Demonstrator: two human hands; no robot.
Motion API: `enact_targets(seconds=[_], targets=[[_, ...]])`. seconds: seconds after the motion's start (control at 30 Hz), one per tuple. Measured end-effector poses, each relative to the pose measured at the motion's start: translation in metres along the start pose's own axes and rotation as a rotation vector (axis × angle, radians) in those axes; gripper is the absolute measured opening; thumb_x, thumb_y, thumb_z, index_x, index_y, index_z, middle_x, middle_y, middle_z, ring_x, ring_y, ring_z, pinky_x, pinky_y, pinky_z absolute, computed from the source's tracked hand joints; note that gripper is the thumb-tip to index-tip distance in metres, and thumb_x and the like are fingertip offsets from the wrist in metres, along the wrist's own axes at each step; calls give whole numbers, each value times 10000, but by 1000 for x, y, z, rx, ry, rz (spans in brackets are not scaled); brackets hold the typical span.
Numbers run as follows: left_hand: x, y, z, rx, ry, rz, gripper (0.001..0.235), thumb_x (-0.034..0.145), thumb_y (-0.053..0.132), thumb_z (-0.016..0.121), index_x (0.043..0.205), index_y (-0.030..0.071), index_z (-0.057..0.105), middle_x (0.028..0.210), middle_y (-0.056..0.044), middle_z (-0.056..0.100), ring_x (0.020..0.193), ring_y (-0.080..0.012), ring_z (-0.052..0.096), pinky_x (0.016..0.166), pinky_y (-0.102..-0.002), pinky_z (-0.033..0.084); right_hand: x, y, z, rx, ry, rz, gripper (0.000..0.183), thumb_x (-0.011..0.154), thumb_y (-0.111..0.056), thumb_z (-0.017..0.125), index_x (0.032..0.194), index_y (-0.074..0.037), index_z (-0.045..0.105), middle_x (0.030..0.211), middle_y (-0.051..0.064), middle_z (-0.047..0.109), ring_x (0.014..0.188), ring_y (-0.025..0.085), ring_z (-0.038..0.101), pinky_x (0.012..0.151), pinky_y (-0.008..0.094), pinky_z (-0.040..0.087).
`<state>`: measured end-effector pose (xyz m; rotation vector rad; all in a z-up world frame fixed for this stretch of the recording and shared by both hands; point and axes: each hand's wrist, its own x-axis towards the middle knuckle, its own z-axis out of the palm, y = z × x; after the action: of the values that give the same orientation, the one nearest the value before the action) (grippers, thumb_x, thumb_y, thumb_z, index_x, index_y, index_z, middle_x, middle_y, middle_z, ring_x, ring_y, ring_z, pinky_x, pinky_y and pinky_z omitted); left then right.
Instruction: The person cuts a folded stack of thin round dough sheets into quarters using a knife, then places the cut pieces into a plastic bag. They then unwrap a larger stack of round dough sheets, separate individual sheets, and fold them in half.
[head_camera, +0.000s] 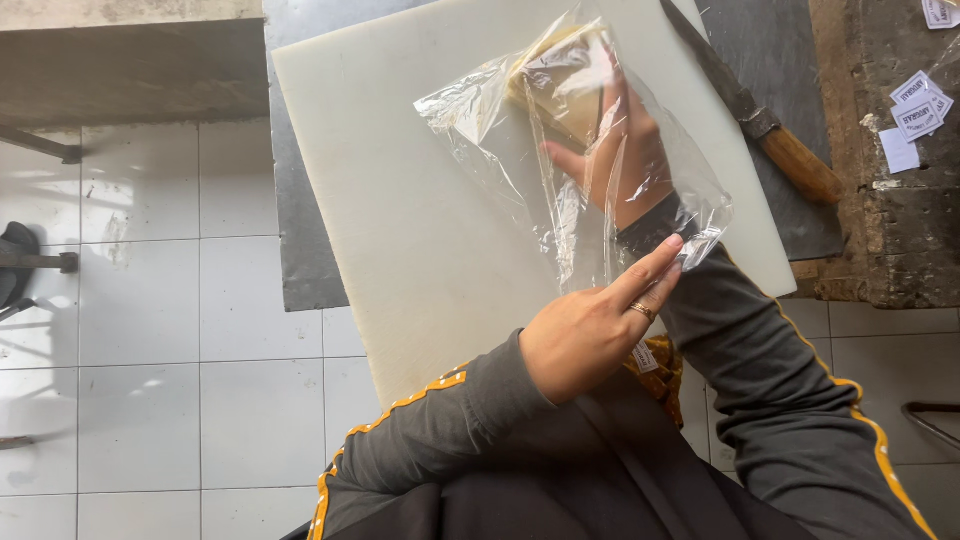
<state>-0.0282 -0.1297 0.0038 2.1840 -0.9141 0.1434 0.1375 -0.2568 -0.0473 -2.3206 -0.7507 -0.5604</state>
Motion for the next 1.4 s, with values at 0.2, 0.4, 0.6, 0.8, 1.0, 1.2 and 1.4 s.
enact_targets(seconds=[0.2,0.4,0.6,0.8,1.0,1.2,1.4], targets=[[-2,0,4,9,-13,23,626,923,-51,522,1543,-40,432,1681,-134,301,768,-224,678,721,-358,584,-6,2,6,-145,-35,29,837,913,-79,846,1594,-77,359,1406,231,572,1272,418,624,1060,448,564],[-5,1,7,21,-31,21,580,943,-23,532,1519,-42,462,1659,-131,324,736,-207,671,696,-356,579,-18,32,26,-264,38,21,612,1010,-51,759,1533,-56,440,1447,263,512,1262,440,618,1041,436,561],[-2,4,0,-4,-84,-2,639,892,-16,560,1525,8,479,1666,-154,298,734,-219,678,673,-369,575,-24,47,25,-246,29,-48,536,1041,-31,734,1511,-15,478,1455,252,516,1300,419,600,1064,443,557],[-9,6,-23,-138,53,89,482,878,234,766,1277,52,564,1479,-132,439,902,-266,686,786,-377,574,-16,35,8,-217,-11,-66,617,905,-20,715,1483,15,501,1465,263,517,1264,438,605,1061,456,545],[24,-57,-21,280,310,-126,558,972,296,785,1414,109,501,1534,-164,432,1404,-359,519,1119,-493,495,-10,28,3,-254,83,-115,518,987,-46,659,1469,84,522,1552,252,498,1421,412,553,1192,433,512],[26,-110,17,374,334,-239,852,933,545,697,1598,188,301,1692,-222,46,1581,-472,28,1157,-817,130,-2,28,2,-424,-35,-265,461,1017,-84,661,1453,34,570,1545,241,507,1459,397,519,1200,443,484],[16,-123,38,439,66,-388,958,905,732,526,1624,170,238,1688,-192,73,1550,-485,19,1107,-838,23,27,36,5,-440,-170,-188,652,1027,-291,679,1604,-79,465,1653,222,364,1526,388,390,1222,487,388]])
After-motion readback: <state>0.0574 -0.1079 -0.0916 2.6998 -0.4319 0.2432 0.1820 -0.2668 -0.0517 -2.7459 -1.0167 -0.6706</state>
